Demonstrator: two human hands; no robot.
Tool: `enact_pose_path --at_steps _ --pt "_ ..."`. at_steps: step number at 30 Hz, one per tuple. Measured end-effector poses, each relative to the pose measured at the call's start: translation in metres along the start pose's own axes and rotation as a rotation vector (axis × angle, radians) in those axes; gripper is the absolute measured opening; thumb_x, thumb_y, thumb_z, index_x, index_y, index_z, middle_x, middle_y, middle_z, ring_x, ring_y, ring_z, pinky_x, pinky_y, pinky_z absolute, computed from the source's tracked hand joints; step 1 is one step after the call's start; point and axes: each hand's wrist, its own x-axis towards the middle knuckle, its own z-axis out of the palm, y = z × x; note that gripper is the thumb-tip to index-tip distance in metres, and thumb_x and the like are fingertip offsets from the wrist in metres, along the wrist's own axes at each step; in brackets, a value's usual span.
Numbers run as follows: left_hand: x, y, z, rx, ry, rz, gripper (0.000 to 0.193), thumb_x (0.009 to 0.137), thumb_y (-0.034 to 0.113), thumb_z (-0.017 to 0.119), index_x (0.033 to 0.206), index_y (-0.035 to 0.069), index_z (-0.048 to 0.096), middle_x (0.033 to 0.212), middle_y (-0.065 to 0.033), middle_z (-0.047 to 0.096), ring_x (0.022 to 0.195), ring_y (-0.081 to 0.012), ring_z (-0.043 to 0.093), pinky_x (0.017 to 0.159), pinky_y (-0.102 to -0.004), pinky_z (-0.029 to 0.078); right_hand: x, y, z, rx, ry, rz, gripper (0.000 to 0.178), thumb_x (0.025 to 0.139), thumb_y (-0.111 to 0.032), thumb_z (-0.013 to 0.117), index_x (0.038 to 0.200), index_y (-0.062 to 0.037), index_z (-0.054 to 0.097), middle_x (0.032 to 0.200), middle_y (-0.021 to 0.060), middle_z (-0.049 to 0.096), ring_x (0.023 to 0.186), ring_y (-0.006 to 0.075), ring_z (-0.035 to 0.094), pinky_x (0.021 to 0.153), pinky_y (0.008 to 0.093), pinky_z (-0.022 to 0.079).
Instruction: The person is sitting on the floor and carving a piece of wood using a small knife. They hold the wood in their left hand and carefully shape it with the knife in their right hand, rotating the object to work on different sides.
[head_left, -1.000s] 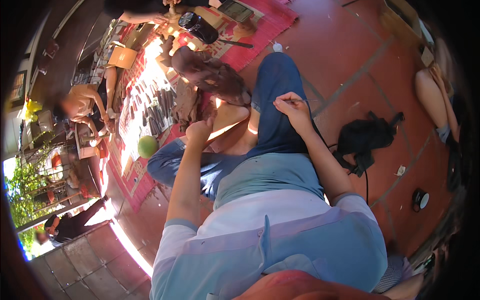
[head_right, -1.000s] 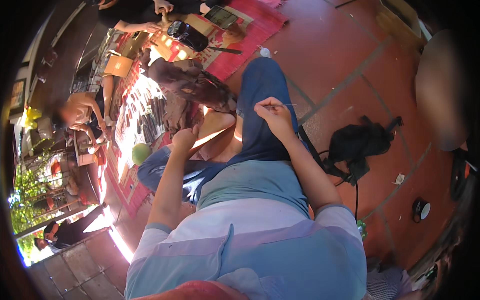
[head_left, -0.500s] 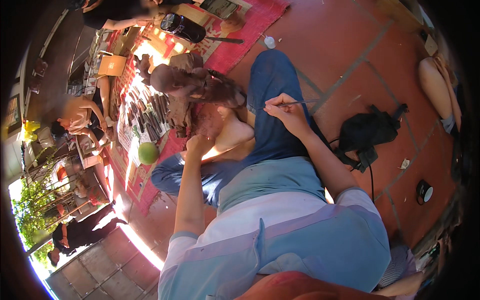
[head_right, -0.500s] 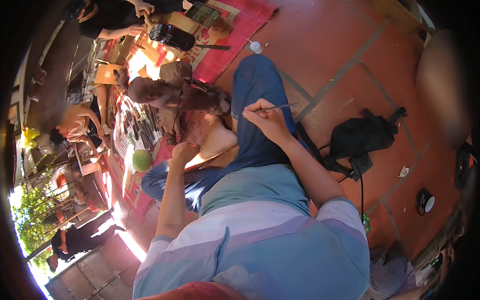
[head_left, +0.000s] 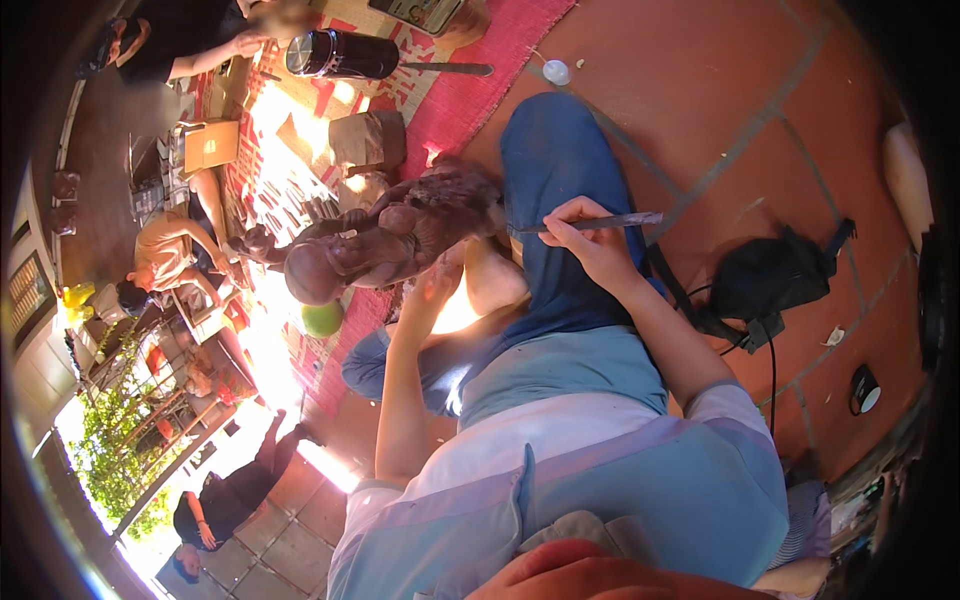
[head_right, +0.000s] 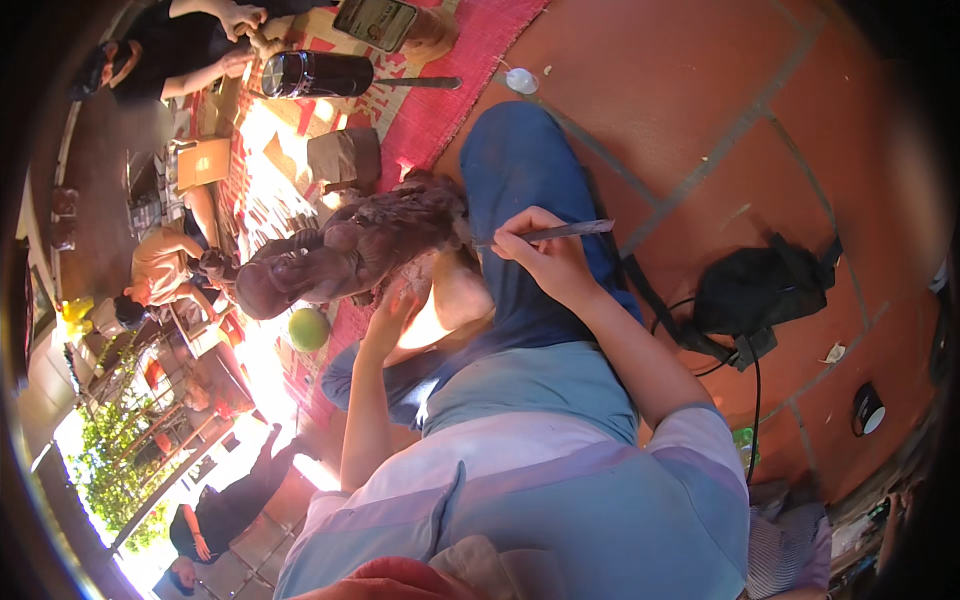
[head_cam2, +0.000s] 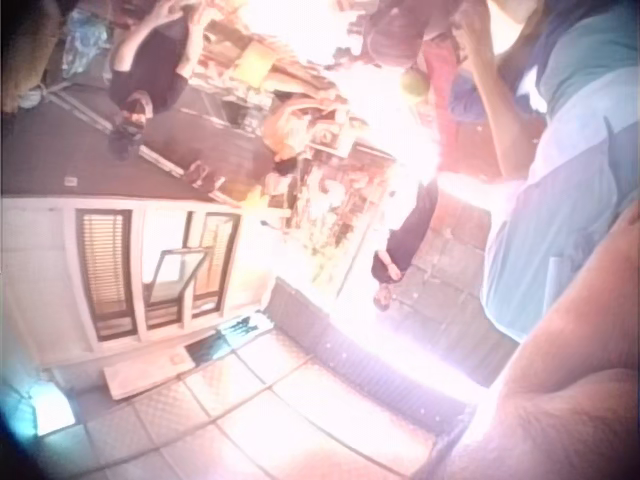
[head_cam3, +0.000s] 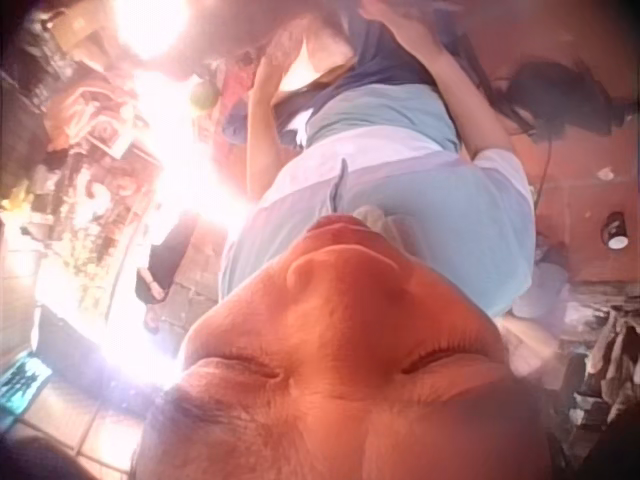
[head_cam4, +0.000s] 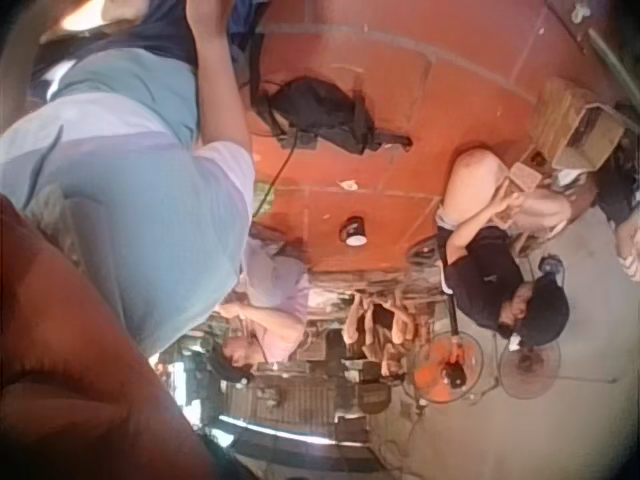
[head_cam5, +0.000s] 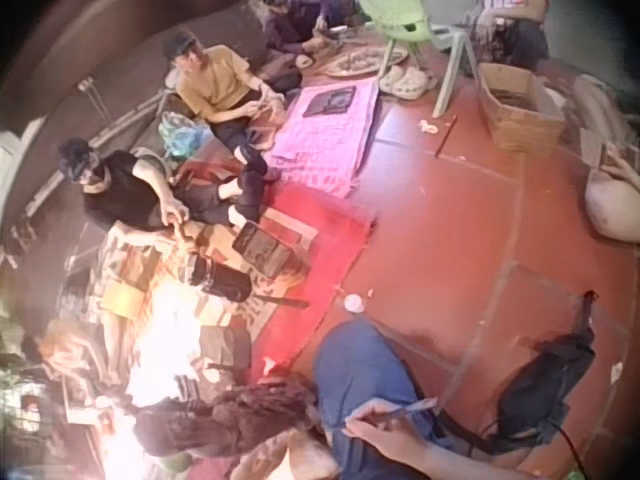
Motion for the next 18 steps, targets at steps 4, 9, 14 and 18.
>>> enact_pose_path --at_steps 4,9,14,18 --pt "-0.041 0.021 -0.031 -0.673 0.334 0.474 0.086 0.084 0.037 0.061 0.145 0.01 0.007 0.143 -0.0139 0.026 0.129 -0.0296 0.032 0.1 -0.0419 0.035 0.002 0.002 0.002 0.048 0.062 -0.054 0.009 0.086 -0.001 0.059 0.086 0.0009 0.051 0.091 0.0114 0.06 0.084 0.0146 0.062 0.077 0.0291 0.055" --pt "-0.099 0.116 -0.059 -0.624 0.714 0.838 0.116 0.061 0.038 0.082 0.145 0.007 0.007 0.148 -0.0179 0.009 0.136 -0.0328 0.018 0.107 -0.0445 0.024 0.002 -0.001 0.005 0.016 0.041 -0.011 0.008 0.086 0.0 0.059 0.084 0.0019 0.051 0.099 0.016 0.058 0.088 0.0208 0.062 0.08 0.0328 0.055" --pt "-0.082 0.143 -0.04 -0.562 0.767 0.806 0.115 0.054 0.015 0.086 0.142 0.005 0.014 0.146 -0.0229 0.011 0.135 -0.0353 0.02 0.104 -0.0398 0.031 -0.003 -0.002 0.006 -0.04 0.001 -0.031 0.011 0.086 -0.002 0.061 0.083 0.0034 0.052 0.106 0.0176 0.055 0.089 0.0227 0.062 0.083 0.0341 0.053" --pt "-0.07 0.153 -0.044 -0.343 0.972 0.895 0.102 0.06 0.013 0.083 0.141 0.006 0.021 0.143 -0.0259 0.016 0.131 -0.0407 0.027 0.103 -0.0428 0.034 -0.002 -0.001 0.008 -0.09 0.044 -0.064 0.009 0.086 0.001 0.058 0.082 0.0013 0.051 0.103 0.0151 0.055 0.09 0.022 0.062 0.083 0.0337 0.053"
